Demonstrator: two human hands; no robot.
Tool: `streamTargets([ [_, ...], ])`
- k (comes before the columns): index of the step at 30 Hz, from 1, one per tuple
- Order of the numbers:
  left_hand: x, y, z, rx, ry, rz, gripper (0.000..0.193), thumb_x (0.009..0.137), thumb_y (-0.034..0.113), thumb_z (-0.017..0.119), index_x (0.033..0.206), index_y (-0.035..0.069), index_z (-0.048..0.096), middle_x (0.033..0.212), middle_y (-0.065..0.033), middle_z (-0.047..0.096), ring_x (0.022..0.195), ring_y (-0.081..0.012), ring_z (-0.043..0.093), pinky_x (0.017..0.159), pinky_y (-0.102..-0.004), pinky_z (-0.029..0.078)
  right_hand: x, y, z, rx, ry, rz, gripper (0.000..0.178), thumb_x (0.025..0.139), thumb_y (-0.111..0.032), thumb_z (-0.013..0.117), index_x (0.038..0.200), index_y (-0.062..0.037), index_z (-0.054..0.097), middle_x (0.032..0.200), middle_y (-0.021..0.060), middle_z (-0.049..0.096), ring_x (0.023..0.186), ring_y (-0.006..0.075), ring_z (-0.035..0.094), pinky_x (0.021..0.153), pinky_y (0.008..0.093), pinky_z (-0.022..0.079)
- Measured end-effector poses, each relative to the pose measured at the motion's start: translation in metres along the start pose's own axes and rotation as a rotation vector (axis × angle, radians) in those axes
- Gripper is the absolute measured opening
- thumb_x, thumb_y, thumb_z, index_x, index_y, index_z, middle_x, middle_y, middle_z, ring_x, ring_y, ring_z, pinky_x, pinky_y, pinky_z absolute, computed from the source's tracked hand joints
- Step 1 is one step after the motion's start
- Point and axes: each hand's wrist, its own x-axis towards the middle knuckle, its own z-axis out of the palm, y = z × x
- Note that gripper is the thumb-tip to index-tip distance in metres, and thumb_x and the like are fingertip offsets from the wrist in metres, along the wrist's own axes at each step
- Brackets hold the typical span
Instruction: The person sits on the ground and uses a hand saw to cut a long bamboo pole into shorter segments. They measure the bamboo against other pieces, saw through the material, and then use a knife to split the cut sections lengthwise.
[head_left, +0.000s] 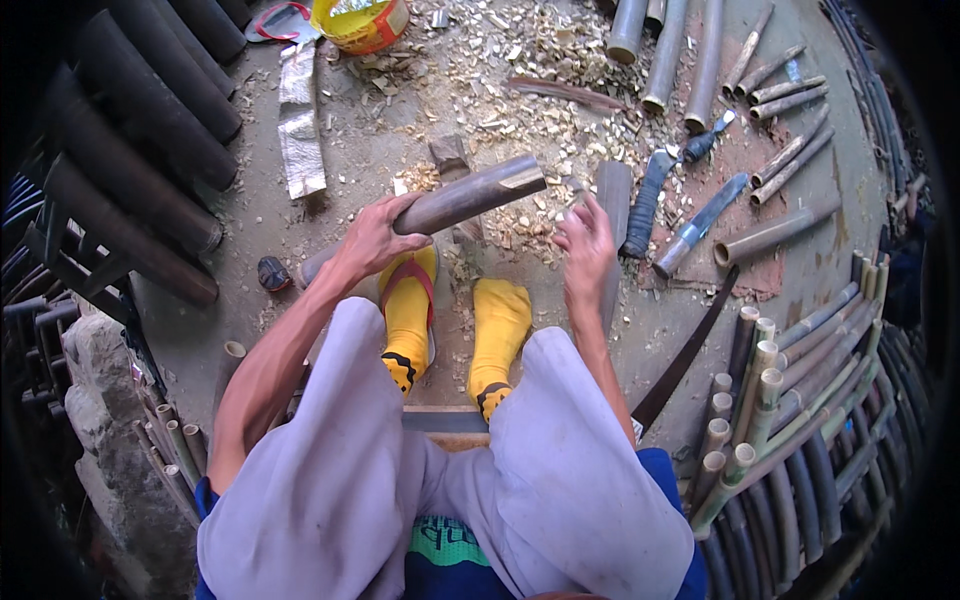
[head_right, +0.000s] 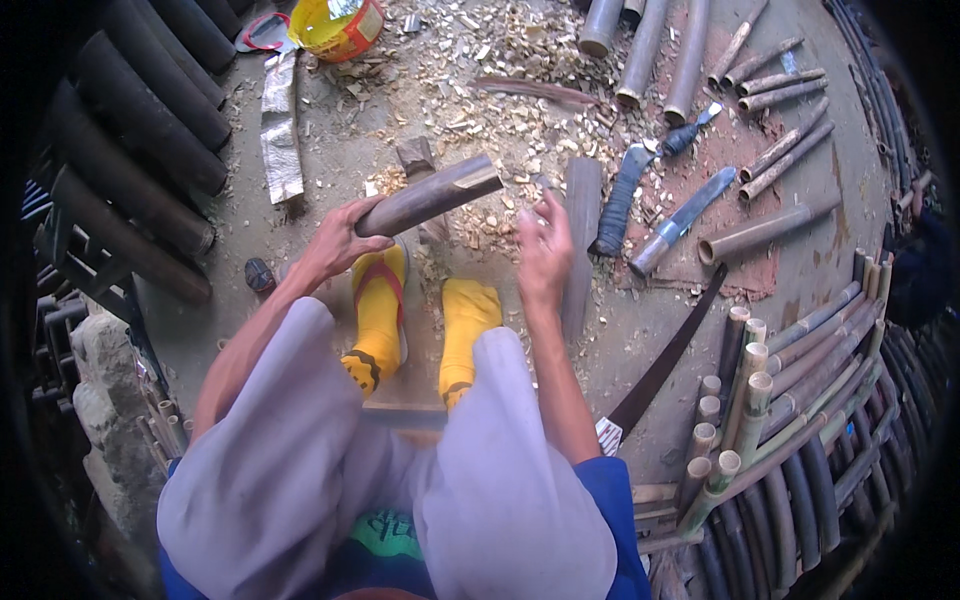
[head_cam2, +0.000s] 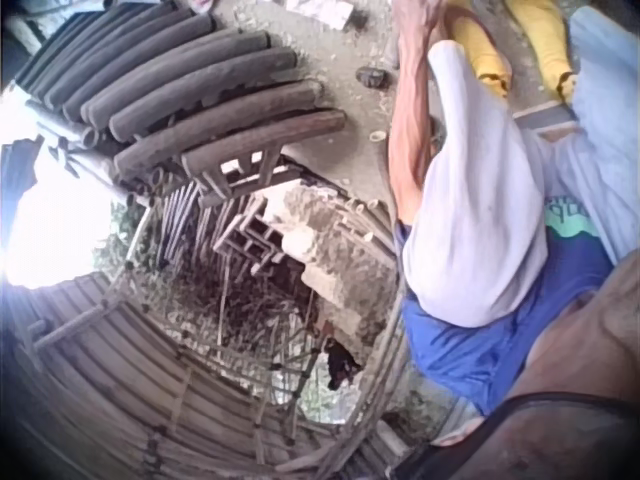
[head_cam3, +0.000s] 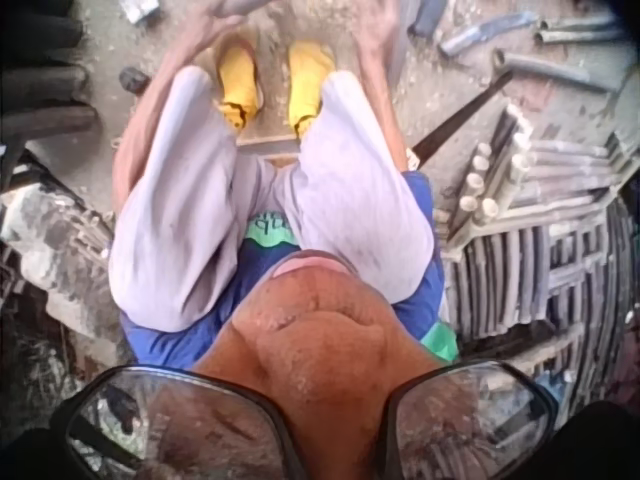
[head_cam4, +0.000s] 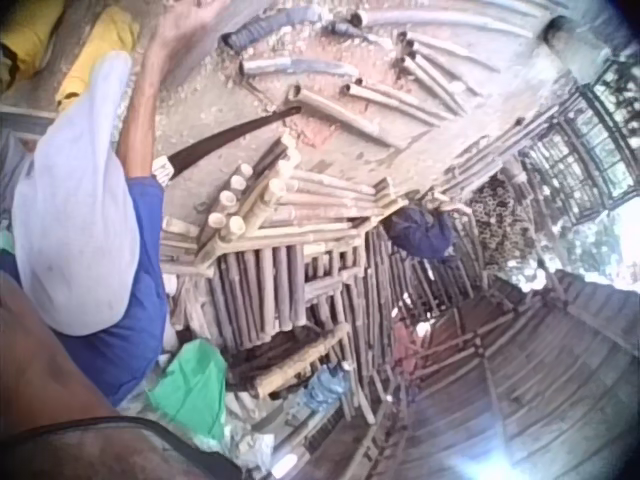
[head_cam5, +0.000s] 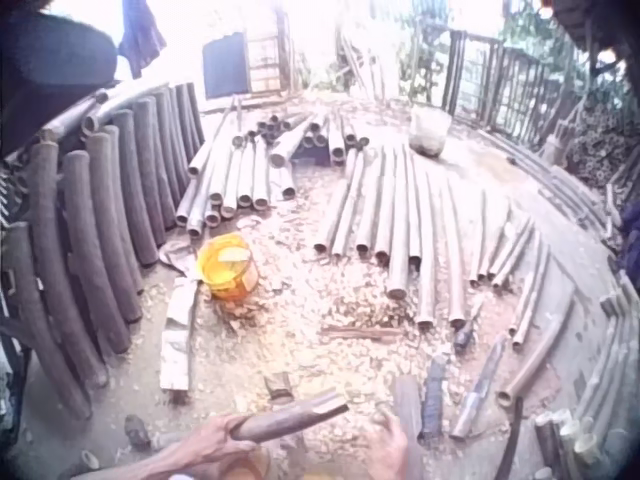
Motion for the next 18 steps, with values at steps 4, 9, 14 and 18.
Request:
streamTargets([
  [4, 0.026, -0.01, -0.003, 0.099, 0.076, 0.01, 0.063, 0.07, 0.027, 0.077, 0.127, 0.008, 0.056, 0.11, -0.0172, 0.062, 0.101, -0.0328, 0.06, 0.087, -0.0401, 0.047, -0.045, 0.037, -0.077, -0.292, 0.256, -0.15, 0.034, 0.087, -0.006, 0.06, 0.12, 0.001, 0.058, 0.102, 0.0094, 0.059, 0.086, 0.0136, 0.057, 0.072, 0.0271, 0.049],
  [9, 0.047, -0.041, 0.007, 0.113, 0.046, 0.092, 0.062, 0.07, 0.028, 0.077, 0.125, 0.01, 0.056, 0.112, -0.0167, 0.061, 0.105, -0.0323, 0.059, 0.09, -0.04, 0.046, -0.161, 0.06, -0.178, -0.814, 0.362, -0.027, 0.033, 0.082, -0.002, 0.057, 0.114, 0.0028, 0.059, 0.096, 0.0134, 0.057, 0.078, 0.0199, 0.056, 0.071, 0.0328, 0.047],
  [14, 0.04, -0.03, -0.001, 0.356, 0.048, 0.046, 0.071, 0.069, 0.028, 0.079, 0.132, 0.013, 0.051, 0.125, -0.016, 0.055, 0.114, -0.0334, 0.053, 0.096, -0.0429, 0.044, -0.238, 0.066, -0.213, -1.086, 0.337, 0.016, 0.041, 0.078, -0.005, 0.057, 0.119, 0.0012, 0.053, 0.107, 0.0191, 0.052, 0.102, 0.0326, 0.05, 0.088, 0.0425, 0.041],
  [18, 0.035, 0.001, -0.052, 0.385, 0.009, 0.126, 0.075, 0.07, 0.031, 0.079, 0.134, 0.008, 0.047, 0.127, -0.019, 0.052, 0.117, -0.0325, 0.051, 0.1, -0.0433, 0.042, -0.259, 0.071, -0.211, -1.0, 0.389, 0.151, 0.049, 0.076, -0.007, 0.058, 0.123, 0.0004, 0.049, 0.111, 0.0215, 0.051, 0.109, 0.038, 0.046, 0.093, 0.0454, 0.039],
])
